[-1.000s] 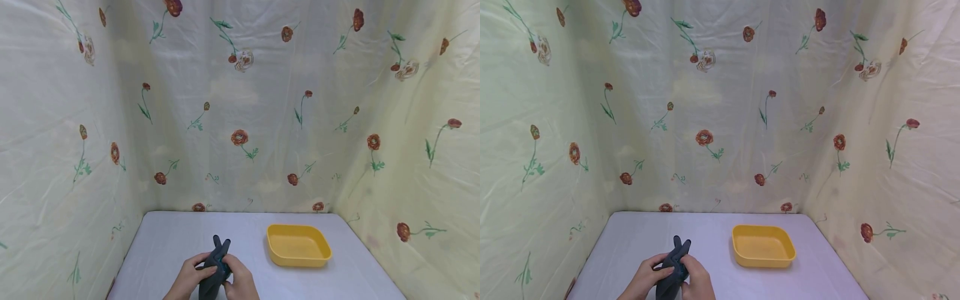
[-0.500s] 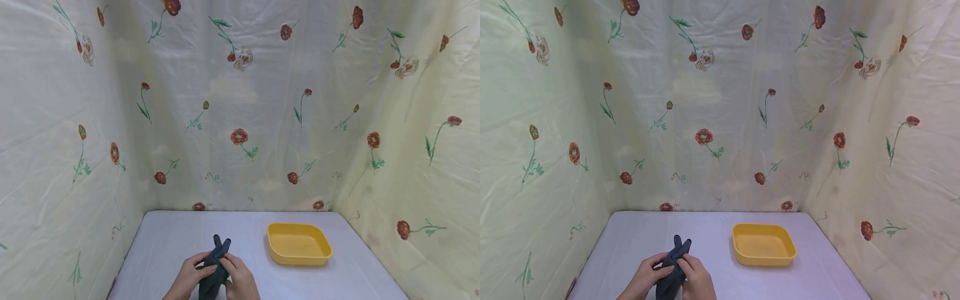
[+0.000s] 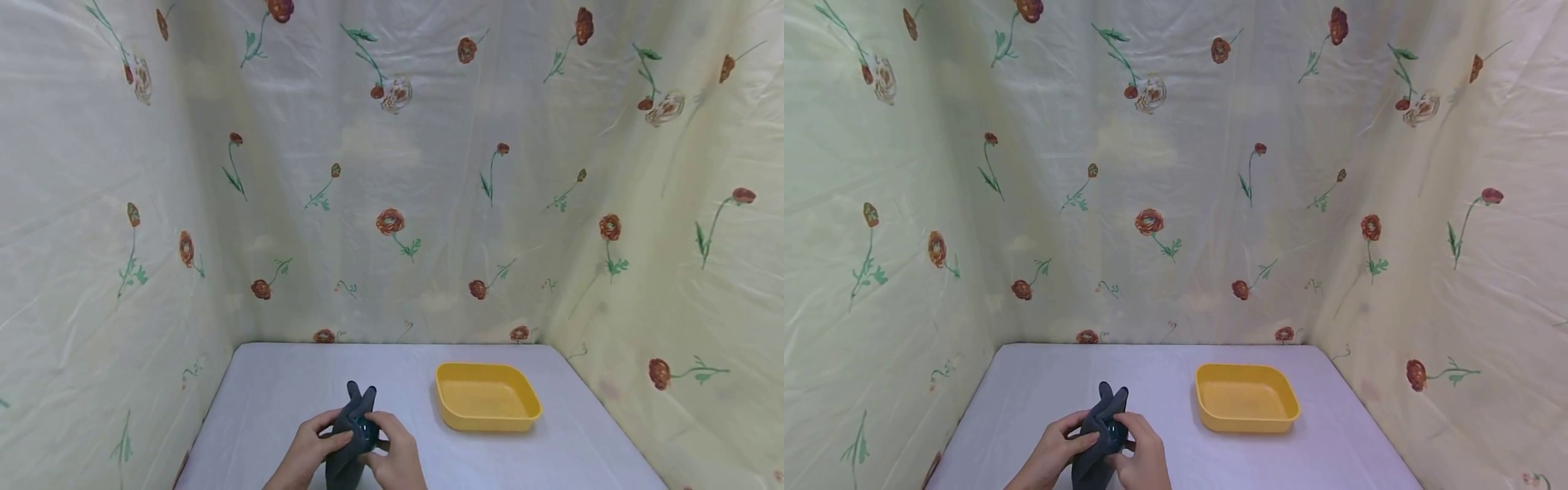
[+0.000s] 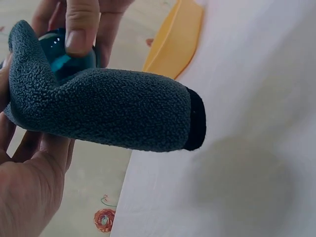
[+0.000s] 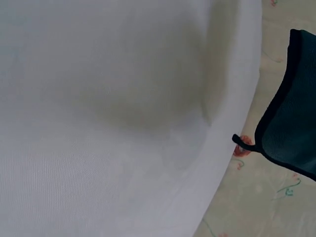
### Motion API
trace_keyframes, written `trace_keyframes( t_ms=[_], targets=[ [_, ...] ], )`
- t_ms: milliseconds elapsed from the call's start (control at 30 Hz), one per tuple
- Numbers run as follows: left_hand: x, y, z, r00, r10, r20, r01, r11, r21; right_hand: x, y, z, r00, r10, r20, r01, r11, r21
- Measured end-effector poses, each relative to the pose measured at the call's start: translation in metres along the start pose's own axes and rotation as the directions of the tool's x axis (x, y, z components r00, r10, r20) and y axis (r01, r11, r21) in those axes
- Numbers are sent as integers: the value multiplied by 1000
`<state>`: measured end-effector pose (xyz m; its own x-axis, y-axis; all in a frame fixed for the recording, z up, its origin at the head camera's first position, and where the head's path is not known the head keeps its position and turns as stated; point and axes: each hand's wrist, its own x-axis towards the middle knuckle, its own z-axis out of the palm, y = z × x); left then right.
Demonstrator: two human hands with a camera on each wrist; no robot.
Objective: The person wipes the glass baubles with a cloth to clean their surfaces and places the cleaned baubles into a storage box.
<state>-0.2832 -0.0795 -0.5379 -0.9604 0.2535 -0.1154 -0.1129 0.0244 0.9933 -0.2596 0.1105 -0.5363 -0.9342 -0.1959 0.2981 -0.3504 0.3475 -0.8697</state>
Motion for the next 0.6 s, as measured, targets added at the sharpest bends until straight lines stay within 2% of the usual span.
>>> trace_keyframes(
  t_ms=[167,600],
  targets=[
    [1,2,-1,1000,-1,6,1,1000,-18,2,0,2,998,52,-42,-48,995,92],
    [-3,4,2,1000,-13,10,13,999,-47,4,2,3,992,108,-67,-99,987,127]
  ],
)
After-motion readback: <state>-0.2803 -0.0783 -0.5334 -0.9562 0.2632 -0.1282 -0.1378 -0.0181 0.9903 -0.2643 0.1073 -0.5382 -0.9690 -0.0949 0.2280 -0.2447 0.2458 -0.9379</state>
